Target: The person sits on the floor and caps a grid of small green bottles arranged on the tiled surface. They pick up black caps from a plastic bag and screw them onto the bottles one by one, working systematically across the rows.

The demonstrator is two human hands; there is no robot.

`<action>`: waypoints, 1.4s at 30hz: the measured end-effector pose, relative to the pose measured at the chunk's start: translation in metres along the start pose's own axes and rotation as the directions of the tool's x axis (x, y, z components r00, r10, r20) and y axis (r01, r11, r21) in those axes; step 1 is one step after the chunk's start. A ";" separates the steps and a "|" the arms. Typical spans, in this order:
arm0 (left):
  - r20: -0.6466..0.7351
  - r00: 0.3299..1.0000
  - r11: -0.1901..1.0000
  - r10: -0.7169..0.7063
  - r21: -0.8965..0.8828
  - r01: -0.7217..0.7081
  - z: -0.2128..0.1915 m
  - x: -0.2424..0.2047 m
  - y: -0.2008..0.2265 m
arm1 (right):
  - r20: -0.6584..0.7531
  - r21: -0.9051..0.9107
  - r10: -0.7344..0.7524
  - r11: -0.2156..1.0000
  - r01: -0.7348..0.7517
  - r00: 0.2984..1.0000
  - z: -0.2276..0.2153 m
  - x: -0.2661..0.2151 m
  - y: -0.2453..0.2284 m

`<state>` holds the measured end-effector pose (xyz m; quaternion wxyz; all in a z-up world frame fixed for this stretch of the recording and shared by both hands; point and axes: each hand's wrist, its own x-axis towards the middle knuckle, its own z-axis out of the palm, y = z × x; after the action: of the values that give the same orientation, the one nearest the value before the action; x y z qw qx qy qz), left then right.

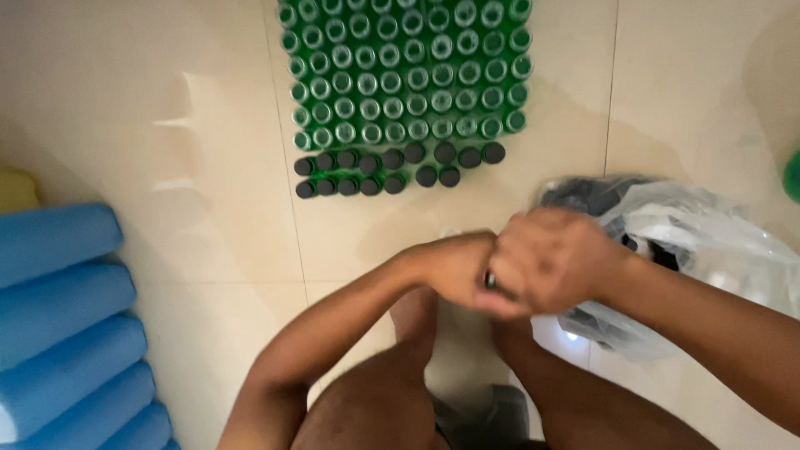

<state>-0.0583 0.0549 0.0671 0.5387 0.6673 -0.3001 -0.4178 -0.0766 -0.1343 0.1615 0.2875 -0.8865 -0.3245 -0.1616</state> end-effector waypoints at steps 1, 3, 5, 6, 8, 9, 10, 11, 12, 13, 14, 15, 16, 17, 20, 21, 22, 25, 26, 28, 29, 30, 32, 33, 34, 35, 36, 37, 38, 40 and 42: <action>0.227 0.946 0.967 0.231 0.057 -0.250 0.004 0.002 -0.015 | -0.034 0.074 -0.195 0.978 0.197 0.980 0.005 -0.004 -0.003; 0.440 0.796 0.871 0.415 0.061 -0.488 0.009 0.003 -0.031 | -0.083 0.143 -0.387 0.907 0.396 0.918 0.006 -0.003 -0.013; 0.442 0.789 0.879 0.427 0.002 -0.477 0.010 0.003 -0.032 | -0.087 0.212 -0.603 0.767 0.606 0.793 -0.002 0.007 -0.027; 0.448 0.786 0.879 0.426 0.001 -0.477 0.012 0.001 -0.032 | -0.088 0.208 -0.600 0.770 0.603 0.795 -0.001 0.011 -0.031; 0.465 0.762 0.883 0.451 -0.110 -0.456 0.018 0.001 -0.032 | -0.171 0.289 -0.630 0.703 0.650 0.757 -0.001 0.017 -0.041; 0.463 0.763 0.883 0.450 -0.107 -0.456 0.020 -0.001 -0.031 | -0.172 0.289 -0.632 0.701 0.652 0.755 -0.005 0.017 -0.041; 0.463 0.758 0.884 0.460 -0.154 -0.442 0.022 -0.003 -0.031 | -0.101 0.276 -0.686 0.677 0.683 0.721 -0.008 0.018 -0.041; 0.459 0.754 0.882 0.469 -0.199 -0.427 0.023 -0.005 -0.031 | -0.029 0.266 -0.735 0.648 0.714 0.677 -0.011 0.019 -0.041; 0.454 0.758 0.883 0.468 -0.195 -0.428 0.024 -0.006 -0.030 | -0.031 0.268 -0.739 0.642 0.718 0.673 -0.009 0.014 -0.037; 0.456 0.750 0.878 0.479 -0.244 -0.412 0.026 -0.008 -0.030 | 0.010 0.330 -0.649 0.721 0.610 0.761 -0.007 0.007 -0.034; 0.457 0.743 0.871 0.489 -0.292 -0.394 0.028 -0.009 -0.029 | 0.059 0.385 -0.548 0.784 0.488 0.834 -0.005 0.000 -0.030; 0.463 0.739 0.872 0.489 -0.294 -0.393 0.028 -0.010 -0.029 | 0.059 0.381 -0.543 0.788 0.484 0.838 -0.002 0.007 -0.022; 0.469 0.729 0.863 0.499 -0.342 -0.371 0.028 -0.011 -0.029 | -0.002 0.327 -0.482 0.828 0.456 0.876 0.000 0.014 -0.014; 0.461 0.726 0.851 0.511 -0.389 -0.352 0.030 -0.012 -0.029 | -0.062 0.287 -0.429 0.857 0.427 0.901 0.002 0.021 -0.004; 0.392 0.759 0.853 0.519 -0.294 -0.431 0.011 -0.006 -0.013 | -0.039 0.248 -0.416 0.877 0.412 0.909 -0.001 0.026 0.003; 0.396 0.757 0.853 0.520 -0.296 -0.431 0.009 -0.004 -0.024 | -0.039 0.245 -0.413 0.879 0.409 0.910 0.002 0.025 0.006; 0.356 0.800 0.876 0.482 -0.199 -0.439 0.006 -0.002 -0.035 | -0.044 0.216 -0.359 0.908 0.360 0.932 0.004 0.023 0.010; 0.118 0.980 0.982 0.160 0.083 -0.170 -0.014 0.004 -0.012 | -0.048 0.125 -0.184 0.974 0.188 0.982 0.017 0.012 0.035; -0.124 0.985 0.971 -0.123 0.189 0.145 -0.022 0.004 0.005 | -0.050 0.066 -0.055 0.996 0.058 0.997 0.023 0.006 0.044; -0.307 0.941 0.946 -0.139 0.239 0.218 -0.006 0.026 -0.015 | -0.023 -0.027 0.050 0.998 -0.050 0.999 0.029 0.000 0.053; -0.487 0.865 0.914 -0.121 0.285 0.289 -0.002 0.040 -0.025 | -0.015 -0.131 0.143 0.981 -0.143 0.990 0.032 0.000 0.062; -0.496 0.860 0.914 -0.120 0.283 0.290 0.000 0.039 -0.020 | -0.013 -0.129 0.133 0.983 -0.133 0.991 0.034 -0.010 0.064; -0.462 0.879 0.909 -0.116 0.308 0.282 0.004 0.029 -0.007 | 0.029 -0.266 0.228 0.940 -0.213 0.973 0.042 -0.033 0.058; -0.450 0.886 0.910 -0.111 0.312 0.273 0.007 0.025 -0.009 | 0.025 -0.275 0.238 0.935 -0.223 0.971 0.038 -0.032 0.051; -0.404 0.906 0.947 -0.124 0.223 0.229 0.008 0.021 -0.012 | 0.063 -0.293 0.243 0.932 -0.215 0.968 0.034 -0.029 0.044; -0.369 0.920 0.972 -0.133 0.131 0.193 0.007 0.015 -0.015 | 0.101 -0.303 0.235 0.933 -0.195 0.967 0.033 -0.023 0.039; -0.370 0.920 0.972 -0.128 0.136 0.189 0.006 0.014 -0.017 | 0.097 -0.306 0.233 0.932 -0.193 0.968 0.033 -0.029 0.041; -0.367 0.922 0.985 -0.126 0.068 0.161 0.010 0.009 -0.020 | 0.154 -0.274 0.270 0.936 -0.221 0.950 0.034 -0.038 0.039; -0.364 0.923 0.991 -0.123 0.000 0.132 0.014 0.004 -0.023 | 0.212 -0.244 0.303 0.937 -0.250 0.929 0.036 -0.047 0.038; -0.352 0.925 0.990 -0.141 -0.061 0.128 0.015 -0.010 -0.010 | 0.237 -0.271 0.341 0.922 -0.275 0.910 0.029 -0.057 0.040; -0.334 0.931 0.986 -0.151 -0.114 0.119 0.011 -0.020 -0.006 | 0.254 -0.306 0.381 0.904 -0.300 0.889 0.022 -0.068 0.052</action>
<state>-0.0780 0.0677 0.0646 0.5828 0.7229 -0.1363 -0.3453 -0.0897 -0.1857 0.0908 0.1396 -0.9738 -0.1795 -0.0090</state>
